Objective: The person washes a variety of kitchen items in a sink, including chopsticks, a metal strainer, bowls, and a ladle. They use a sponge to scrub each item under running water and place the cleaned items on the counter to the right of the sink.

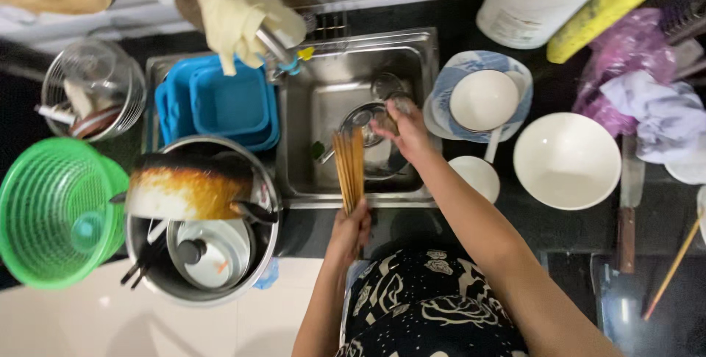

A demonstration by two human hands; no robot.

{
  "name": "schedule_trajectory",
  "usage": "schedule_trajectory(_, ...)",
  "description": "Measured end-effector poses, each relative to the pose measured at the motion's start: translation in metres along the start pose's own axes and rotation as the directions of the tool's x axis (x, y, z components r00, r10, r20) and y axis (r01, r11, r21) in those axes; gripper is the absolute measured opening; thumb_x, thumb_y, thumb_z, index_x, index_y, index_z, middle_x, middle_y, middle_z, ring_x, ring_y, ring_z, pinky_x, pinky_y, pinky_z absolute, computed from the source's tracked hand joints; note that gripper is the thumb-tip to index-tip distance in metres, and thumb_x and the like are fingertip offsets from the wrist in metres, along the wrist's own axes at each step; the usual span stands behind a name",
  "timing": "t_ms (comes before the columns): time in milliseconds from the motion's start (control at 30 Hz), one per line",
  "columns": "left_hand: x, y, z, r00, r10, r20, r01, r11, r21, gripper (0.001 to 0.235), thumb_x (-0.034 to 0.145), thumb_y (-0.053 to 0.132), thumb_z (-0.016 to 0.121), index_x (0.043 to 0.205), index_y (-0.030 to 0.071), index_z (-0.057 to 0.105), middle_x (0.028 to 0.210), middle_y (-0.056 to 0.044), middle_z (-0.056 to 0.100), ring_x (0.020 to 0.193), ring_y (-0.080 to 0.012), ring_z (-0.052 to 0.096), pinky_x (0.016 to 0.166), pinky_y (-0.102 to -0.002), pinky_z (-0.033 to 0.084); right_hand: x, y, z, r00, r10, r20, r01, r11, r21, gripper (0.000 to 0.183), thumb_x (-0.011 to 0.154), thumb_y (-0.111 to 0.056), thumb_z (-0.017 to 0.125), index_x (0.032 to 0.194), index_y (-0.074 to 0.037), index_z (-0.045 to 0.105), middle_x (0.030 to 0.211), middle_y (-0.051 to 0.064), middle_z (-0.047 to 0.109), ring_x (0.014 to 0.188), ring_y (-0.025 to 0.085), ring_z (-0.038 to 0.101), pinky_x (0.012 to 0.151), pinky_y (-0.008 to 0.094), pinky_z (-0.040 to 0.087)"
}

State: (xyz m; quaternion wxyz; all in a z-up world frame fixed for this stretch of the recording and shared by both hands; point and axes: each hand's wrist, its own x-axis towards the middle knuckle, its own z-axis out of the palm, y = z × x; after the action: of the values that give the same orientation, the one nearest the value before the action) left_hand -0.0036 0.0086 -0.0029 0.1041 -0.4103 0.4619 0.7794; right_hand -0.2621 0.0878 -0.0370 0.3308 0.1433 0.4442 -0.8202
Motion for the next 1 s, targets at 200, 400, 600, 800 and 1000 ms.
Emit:
schedule_trajectory(200, 0.103, -0.043, -0.01, 0.698, 0.713, 0.062, -0.422, 0.34, 0.84, 0.035, 0.098, 0.029, 0.069, 0.119, 0.002, 0.057, 0.084, -0.004, 0.068, 0.072, -0.0118, 0.059, 0.059, -0.031, 0.049, -0.064, 0.059, 0.023, 0.968, 0.131, 0.214, 0.002, 0.849, -0.528, 0.019, 0.096, -0.021, 0.072, 0.11, -0.009, 0.075, 0.108, 0.005, 0.072, 0.101, 0.017, 0.066, 0.088, 0.032, 0.053)
schedule_trajectory(400, 0.042, 0.006, 0.006, 0.995, -0.043, 0.085, 0.044, 0.999, -0.007, 0.028, 0.101, 0.026, 0.065, 0.117, 0.004, 0.062, 0.087, -0.008, 0.065, 0.071, -0.0197, 0.062, 0.063, -0.037, 0.05, -0.038, 0.065, -0.006, 0.99, 0.005, 0.142, 0.051, 0.919, -0.39, 0.016, 0.089, -0.013, 0.075, 0.103, -0.007, 0.077, 0.106, 0.006, 0.075, 0.099, 0.019, 0.07, 0.087, 0.037, 0.055)
schedule_trajectory(600, 0.031, 0.024, 0.022, 0.99, -0.061, 0.13, 0.103, 0.93, -0.351, 0.022, 0.097, 0.019, 0.054, 0.111, 0.003, 0.063, 0.084, -0.008, 0.067, 0.067, -0.0188, 0.065, 0.06, -0.031, 0.055, -0.079, 0.043, 0.02, 0.973, 0.044, 0.225, 0.074, 0.868, -0.491, 0.019, 0.086, -0.016, 0.075, 0.104, -0.014, 0.071, 0.108, 0.001, 0.072, 0.103, 0.015, 0.067, 0.088, 0.034, 0.056)
schedule_trajectory(800, 0.045, 0.02, 0.021, 0.973, -0.073, 0.217, 0.156, 0.905, -0.395, 0.02, 0.104, 0.026, 0.056, 0.097, 0.008, 0.056, 0.066, 0.005, 0.043, 0.049, -0.0038, 0.035, 0.04, -0.019, 0.028, -0.029, 0.092, -0.006, 0.979, -0.135, 0.151, 0.197, 0.806, -0.558, 0.008, 0.091, -0.014, 0.077, 0.096, -0.008, 0.073, 0.099, 0.005, 0.074, 0.097, 0.017, 0.068, 0.086, 0.031, 0.052)
schedule_trajectory(1000, -0.01, 0.023, 0.02, 0.97, -0.071, 0.232, 0.142, 0.941, -0.307, 0.017, 0.104, 0.022, 0.058, 0.094, 0.009, 0.053, 0.065, 0.004, 0.042, 0.048, -0.0051, 0.034, 0.04, -0.021, 0.028, 0.043, 0.092, -0.016, 0.968, -0.201, -0.148, 0.136, 0.923, -0.359, 0.015, 0.083, -0.003, 0.072, 0.095, -0.011, 0.072, 0.096, 0.006, 0.075, 0.089, 0.017, 0.071, 0.079, 0.035, 0.059)
